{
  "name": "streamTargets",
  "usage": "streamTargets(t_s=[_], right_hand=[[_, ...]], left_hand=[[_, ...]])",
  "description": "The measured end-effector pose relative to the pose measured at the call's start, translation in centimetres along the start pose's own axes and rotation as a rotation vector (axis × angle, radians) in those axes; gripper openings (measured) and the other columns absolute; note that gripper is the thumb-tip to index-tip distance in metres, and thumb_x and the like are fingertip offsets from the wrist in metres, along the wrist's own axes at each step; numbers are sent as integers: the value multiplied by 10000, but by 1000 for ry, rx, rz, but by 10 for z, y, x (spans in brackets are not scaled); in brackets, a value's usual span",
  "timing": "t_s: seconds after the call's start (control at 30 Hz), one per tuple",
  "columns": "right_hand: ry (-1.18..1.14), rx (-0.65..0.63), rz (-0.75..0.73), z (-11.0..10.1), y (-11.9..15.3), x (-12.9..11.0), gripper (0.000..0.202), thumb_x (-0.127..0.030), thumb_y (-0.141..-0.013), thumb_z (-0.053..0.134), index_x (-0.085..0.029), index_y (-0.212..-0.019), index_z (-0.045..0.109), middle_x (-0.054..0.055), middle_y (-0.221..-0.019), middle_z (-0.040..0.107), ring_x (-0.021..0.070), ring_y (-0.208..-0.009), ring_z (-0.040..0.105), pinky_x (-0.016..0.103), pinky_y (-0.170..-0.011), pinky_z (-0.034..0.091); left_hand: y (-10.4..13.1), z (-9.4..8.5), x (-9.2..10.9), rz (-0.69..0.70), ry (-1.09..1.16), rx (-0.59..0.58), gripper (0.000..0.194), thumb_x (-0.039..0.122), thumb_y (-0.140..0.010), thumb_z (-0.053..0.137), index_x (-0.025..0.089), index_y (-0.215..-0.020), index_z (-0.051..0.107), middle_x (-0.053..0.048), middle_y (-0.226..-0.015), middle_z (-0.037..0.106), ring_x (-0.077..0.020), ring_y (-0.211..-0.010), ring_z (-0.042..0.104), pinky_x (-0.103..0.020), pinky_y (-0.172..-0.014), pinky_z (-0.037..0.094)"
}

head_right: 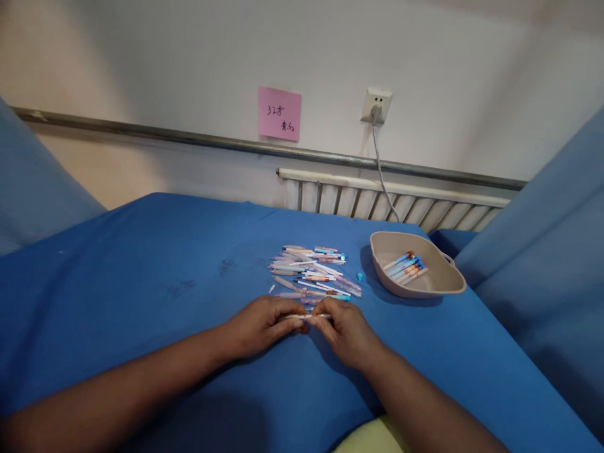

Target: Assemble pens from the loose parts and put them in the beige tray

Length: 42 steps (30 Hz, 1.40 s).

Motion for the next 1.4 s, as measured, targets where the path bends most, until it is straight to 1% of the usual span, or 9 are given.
streamTargets(t_s=[0.2, 0.37, 0.57, 0.63, 0.83, 0.97, 1.07, 1.23, 1.4], right_hand=[[31, 64, -14, -13, -1, 0, 211, -345, -888, 525, -193, -803, 645, 8, -714, 659, 135, -660, 595, 232, -624, 418], [40, 154, 109, -35, -3, 27, 277, -383, -874, 515, -178, -742, 645, -12, -614, 589, 124, -583, 525, 224, -543, 371], [56, -80, 127, -13, -2, 38, 224, -306, -840, 551, -173, -695, 657, 1, -664, 615, 122, -606, 538, 220, -548, 386], [115, -118, 97, -7, -1, 33, 191, -270, -836, 559, -183, -697, 657, 12, -710, 625, 137, -662, 561, 240, -603, 413], [318, 28, -15, -15, -5, 6, 90, -186, -855, 531, -198, -860, 620, 51, -888, 635, 199, -863, 564, 343, -788, 426], [391, -74, -65, 7, -7, -6, 225, -193, -857, 551, -211, -1078, 589, 73, -1029, 637, 229, -990, 542, 373, -880, 397], [447, -117, -32, 19, -7, -6, 242, -201, -854, 563, -199, -1095, 585, 86, -1040, 630, 239, -1029, 529, 379, -923, 377], [498, -146, -5, 24, -6, -5, 154, -169, -888, 483, -190, -978, 606, 85, -958, 621, 225, -962, 551, 358, -892, 399], [398, -26, 71, 7, -4, 4, 188, -155, -914, 393, -175, -1019, 547, 100, -975, 605, 207, -875, 585, 314, -761, 451]], left_hand=[[-1, -7, -4, -12, -82, 21, 298, 330, -929, 416, 197, -882, 679, -6, -807, 678, -144, -738, 592, -205, -671, 398], [-2, -25, -23, -95, -54, 94, 257, 304, -885, 452, 170, -835, 666, 9, -711, 634, -128, -652, 551, -198, -611, 386], [-1, -52, -48, -197, -40, 271, 298, 351, -864, 436, 164, -847, 667, -6, -761, 649, -161, -722, 570, -229, -664, 419], [-1, -52, -48, -189, -28, 283, 293, 351, -866, 436, 167, -829, 662, -3, -746, 640, -163, -725, 568, -230, -663, 420], [-3, -43, -49, -190, -7, 246, 278, 345, -867, 447, 173, -837, 664, 10, -669, 614, -158, -676, 555, -223, -617, 410], [-5, -39, -47, -181, -12, 238, 299, 347, -875, 440, 164, -882, 676, -10, -760, 659, -168, -726, 577, -231, -661, 426], [-6, -36, -44, -162, 8, 235, 300, 344, -877, 443, 162, -903, 680, -26, -845, 685, -182, -801, 601, -241, -728, 436], [-4, -36, -42, -145, 4, 224, 293, 339, -885, 442, 161, -894, 674, -28, -843, 682, -181, -797, 606, -243, -727, 440], [-1, -41, -43, -166, 17, 239, 295, 346, -884, 443, 161, -900, 673, -23, -835, 681, -174, -777, 594, -241, -718, 444]])
Point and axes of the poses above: each hand's wrist, its own y-axis away from the middle knuckle, its own z-axis out of the palm, x = y × z, the point moved 10 cm from there along -y, towards the middle knuckle
